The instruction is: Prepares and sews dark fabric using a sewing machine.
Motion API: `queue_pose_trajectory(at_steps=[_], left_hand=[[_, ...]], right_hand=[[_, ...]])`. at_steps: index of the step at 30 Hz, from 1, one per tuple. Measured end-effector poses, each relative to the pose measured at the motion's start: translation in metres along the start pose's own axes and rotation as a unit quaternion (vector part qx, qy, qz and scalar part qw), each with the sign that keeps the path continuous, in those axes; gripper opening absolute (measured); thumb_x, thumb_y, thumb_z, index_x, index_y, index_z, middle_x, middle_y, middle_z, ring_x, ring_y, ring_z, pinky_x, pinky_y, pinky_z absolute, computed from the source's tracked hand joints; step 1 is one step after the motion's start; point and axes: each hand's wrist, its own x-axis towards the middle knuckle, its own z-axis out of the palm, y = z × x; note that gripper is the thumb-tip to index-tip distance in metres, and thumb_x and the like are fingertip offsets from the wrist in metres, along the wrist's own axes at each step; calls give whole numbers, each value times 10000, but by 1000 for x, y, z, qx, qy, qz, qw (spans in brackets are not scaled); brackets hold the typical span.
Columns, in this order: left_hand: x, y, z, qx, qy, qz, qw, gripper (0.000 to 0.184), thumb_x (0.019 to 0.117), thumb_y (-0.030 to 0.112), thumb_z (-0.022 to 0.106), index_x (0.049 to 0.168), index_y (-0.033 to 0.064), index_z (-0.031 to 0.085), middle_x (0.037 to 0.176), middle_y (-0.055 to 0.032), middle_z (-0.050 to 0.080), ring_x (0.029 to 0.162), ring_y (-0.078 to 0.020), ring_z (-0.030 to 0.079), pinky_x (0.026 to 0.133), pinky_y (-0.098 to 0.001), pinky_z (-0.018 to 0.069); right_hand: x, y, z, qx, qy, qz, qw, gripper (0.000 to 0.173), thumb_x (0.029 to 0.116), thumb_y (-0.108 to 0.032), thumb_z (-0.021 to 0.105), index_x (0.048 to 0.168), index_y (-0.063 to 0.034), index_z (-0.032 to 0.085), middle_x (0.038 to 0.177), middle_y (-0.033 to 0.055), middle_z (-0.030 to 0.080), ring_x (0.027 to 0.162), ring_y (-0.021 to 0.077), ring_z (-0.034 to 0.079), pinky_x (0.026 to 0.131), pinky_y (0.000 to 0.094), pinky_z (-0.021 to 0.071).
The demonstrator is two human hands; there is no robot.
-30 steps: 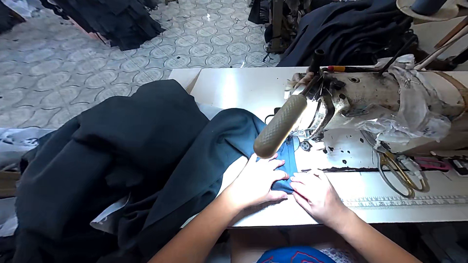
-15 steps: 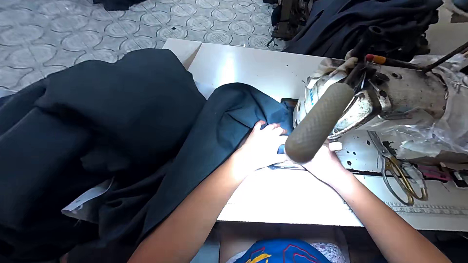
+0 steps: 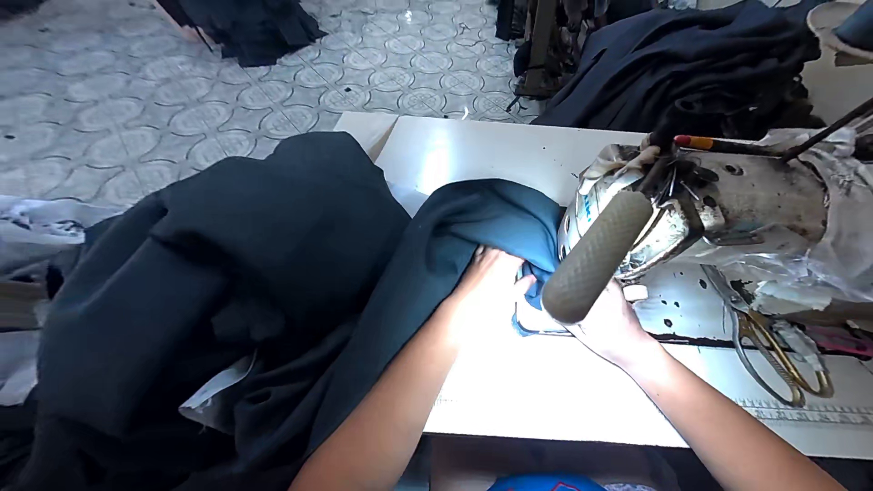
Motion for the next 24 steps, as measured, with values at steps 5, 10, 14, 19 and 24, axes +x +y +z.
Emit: queue_pose_trajectory(at_steps=[5,10,14,19,24], left_hand=[[-9,9,8,99,123,20,987,411,956,401,635,1037,18,763,1082,-227,742,1096,-423,695,930,-625,511],[-27,25,-40,28,-197,43,979,464,962,404,666,962,-58,711,941,-247,699,959,-405,669,866,-598,481],[-61,34,-46,142,-54,106,983,467,991,357,605,722,-21,651,680,-185,653,725,-381,693,724,-572,512],[-66,42,-11,128,104,149,975,104,827,143,690,818,48,732,909,-139,713,866,-323,703,758,-524,517],[-48,32,-16,-72,-19,-97,992,382,986,306,618,1251,35,663,1135,-147,710,1084,-272,667,978,-483,499]], right_hand=[[-1,1,-3,3,-24,-15,1000,145,889,-143,639,851,-46,741,899,136,740,909,324,731,916,535,512],[0,3,-14,179,-113,77,974,229,934,-94,586,1059,-15,762,1091,174,743,1096,373,689,1013,607,445],[28,1,-32,382,-229,117,887,732,866,-270,775,1508,-52,497,1378,185,632,1315,333,556,1148,522,342],[50,-5,-12,380,-219,85,895,746,891,-91,716,1555,-10,385,1259,235,669,1195,412,610,1094,555,390],[42,-7,-8,369,-227,146,889,845,925,-220,722,1619,-76,261,1320,239,626,1263,395,561,1153,510,339]])
